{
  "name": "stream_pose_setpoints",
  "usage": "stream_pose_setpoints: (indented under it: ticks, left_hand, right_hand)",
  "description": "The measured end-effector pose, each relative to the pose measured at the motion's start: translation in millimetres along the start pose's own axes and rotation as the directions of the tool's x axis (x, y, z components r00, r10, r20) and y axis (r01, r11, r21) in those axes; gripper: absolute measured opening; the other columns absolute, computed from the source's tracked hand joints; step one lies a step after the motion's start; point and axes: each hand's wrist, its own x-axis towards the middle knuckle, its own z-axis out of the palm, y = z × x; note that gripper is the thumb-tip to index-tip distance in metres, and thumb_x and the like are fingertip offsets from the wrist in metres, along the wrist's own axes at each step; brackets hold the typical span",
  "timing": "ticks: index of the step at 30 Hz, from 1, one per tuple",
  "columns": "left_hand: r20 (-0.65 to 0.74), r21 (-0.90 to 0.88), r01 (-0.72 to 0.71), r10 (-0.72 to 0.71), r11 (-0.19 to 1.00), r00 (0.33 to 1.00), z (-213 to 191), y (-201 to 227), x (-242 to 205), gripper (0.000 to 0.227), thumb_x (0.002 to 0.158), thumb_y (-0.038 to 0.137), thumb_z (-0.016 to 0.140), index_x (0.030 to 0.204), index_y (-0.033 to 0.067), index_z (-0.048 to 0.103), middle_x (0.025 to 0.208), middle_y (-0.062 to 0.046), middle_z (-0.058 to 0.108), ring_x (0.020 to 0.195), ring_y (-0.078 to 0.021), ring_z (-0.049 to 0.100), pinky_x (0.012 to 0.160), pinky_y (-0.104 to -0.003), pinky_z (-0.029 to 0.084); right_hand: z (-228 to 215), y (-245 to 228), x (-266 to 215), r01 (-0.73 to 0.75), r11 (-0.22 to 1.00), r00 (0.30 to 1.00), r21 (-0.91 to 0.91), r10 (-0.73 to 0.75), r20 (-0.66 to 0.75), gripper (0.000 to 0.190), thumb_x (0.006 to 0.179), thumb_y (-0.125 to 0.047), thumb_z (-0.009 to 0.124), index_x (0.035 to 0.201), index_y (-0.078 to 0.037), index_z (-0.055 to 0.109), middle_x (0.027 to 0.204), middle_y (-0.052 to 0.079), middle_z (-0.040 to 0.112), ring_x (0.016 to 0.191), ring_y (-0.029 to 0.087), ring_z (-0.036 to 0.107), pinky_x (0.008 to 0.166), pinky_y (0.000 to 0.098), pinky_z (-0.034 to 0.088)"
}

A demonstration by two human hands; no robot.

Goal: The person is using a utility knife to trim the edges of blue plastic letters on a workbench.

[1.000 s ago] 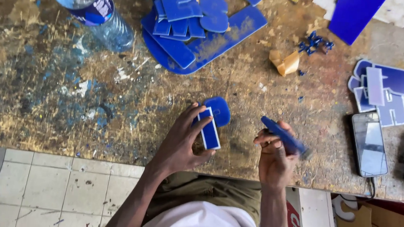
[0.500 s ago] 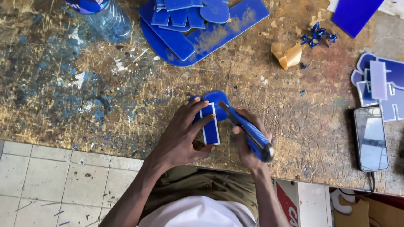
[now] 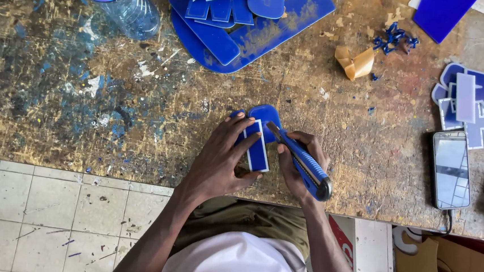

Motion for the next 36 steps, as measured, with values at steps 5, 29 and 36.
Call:
stream_pose_setpoints:
  ticks: [5, 29, 36]
  left_hand:
    - [0.006, -0.007, -0.010, 0.010, 1.000, 1.000, 1, 0, -3, 0.080, 0.102, 0.053, 0.081, 0.163, 0.0077, 0.056, 0.175, -0.024, 0.038, 0.169, -0.0504, 0.029, 0.141, -0.069, 0.023]
    - [-0.022, 0.028, -0.010, 0.011, 1.000, 1.000, 3, 1, -4, 0.079, 0.101, 0.056, 0.080, 0.161, 0.0075, 0.060, 0.175, -0.023, 0.041, 0.169, -0.0480, 0.032, 0.142, -0.062, 0.022]
    - [-0.018, -0.019, 0.015, -0.015, 1.000, 1.000, 1, 4, -1, 0.091, 0.100, 0.071, 0.075, 0.166, 0.0108, 0.055, 0.179, -0.024, 0.036, 0.171, -0.0505, 0.025, 0.142, -0.065, 0.018]
  right_hand:
    - [0, 13, -5, 0.044, 0.997, 0.999, 0.061, -0.045, 0.020, 0.023, 0.106, -0.024, 0.080, 0.113, -0.002, 0.077, 0.061, 0.011, 0.068, 0.043, 0.017, 0.063, 0.047, 0.0282, 0.048]
    - [-7, 22, -11, 0.007, 0.998, 1.000, -0.059, -0.007, 0.004, 0.035, 0.107, -0.039, 0.079, 0.113, -0.005, 0.083, 0.073, 0.011, 0.074, 0.052, 0.019, 0.068, 0.053, 0.0291, 0.052]
    - [1, 15, -1, 0.053, 0.999, 0.998, 0.010, -0.053, 0.019, 0.039, 0.109, -0.033, 0.081, 0.124, 0.002, 0.076, 0.076, 0.017, 0.074, 0.054, 0.023, 0.067, 0.054, 0.0354, 0.055]
